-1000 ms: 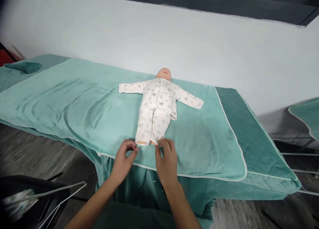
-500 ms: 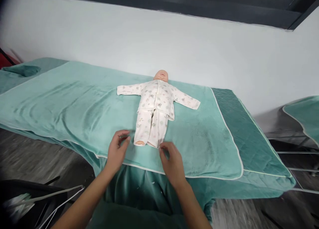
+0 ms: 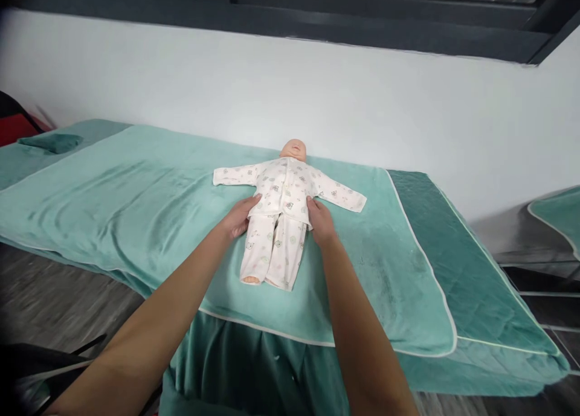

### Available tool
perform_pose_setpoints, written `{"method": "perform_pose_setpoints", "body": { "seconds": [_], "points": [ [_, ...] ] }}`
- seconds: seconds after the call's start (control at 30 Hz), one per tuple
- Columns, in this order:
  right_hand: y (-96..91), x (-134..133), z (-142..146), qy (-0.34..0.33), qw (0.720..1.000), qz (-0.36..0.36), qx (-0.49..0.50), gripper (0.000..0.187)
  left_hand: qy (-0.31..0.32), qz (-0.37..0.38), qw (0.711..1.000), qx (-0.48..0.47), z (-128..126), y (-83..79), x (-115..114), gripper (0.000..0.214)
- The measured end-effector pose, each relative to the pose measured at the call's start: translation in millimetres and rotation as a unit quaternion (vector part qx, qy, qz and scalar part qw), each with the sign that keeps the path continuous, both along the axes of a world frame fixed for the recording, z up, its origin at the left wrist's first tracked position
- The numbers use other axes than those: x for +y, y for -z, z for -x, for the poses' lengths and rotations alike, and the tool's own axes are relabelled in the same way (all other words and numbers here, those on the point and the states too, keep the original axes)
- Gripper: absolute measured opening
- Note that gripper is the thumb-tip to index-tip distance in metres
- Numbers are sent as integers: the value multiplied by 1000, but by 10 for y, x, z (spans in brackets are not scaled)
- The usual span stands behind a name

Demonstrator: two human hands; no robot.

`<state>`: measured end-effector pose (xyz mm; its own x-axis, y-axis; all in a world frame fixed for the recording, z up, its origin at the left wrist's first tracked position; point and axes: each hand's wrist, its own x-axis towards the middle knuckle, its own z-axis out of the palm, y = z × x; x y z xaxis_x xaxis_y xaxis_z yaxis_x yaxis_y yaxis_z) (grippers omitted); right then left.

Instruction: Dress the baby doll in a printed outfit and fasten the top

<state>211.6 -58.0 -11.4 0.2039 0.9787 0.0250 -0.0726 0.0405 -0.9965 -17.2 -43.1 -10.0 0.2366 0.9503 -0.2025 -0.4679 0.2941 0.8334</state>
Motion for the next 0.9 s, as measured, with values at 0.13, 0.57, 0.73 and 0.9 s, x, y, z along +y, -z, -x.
{"method": "perform_pose_setpoints", "body": {
  "seconds": [0.13, 0.57, 0.73, 0.9],
  "points": [
    [21, 85, 31, -122, 983, 2, 140, 40, -8, 0, 1000, -11, -94, 28, 135, 49],
    [80, 126, -157, -176, 923, 39, 340, 46, -54, 19, 996, -73, -291, 97, 424, 43],
    [-7, 76, -134, -173, 929, 71, 318, 36, -117, 15, 985, -124, -297, 96, 245, 37],
    [-132, -80, -91, -176, 931, 80, 309, 34, -155, -5, 975, -157, -116, 59, -273, 37]
  ]
}}
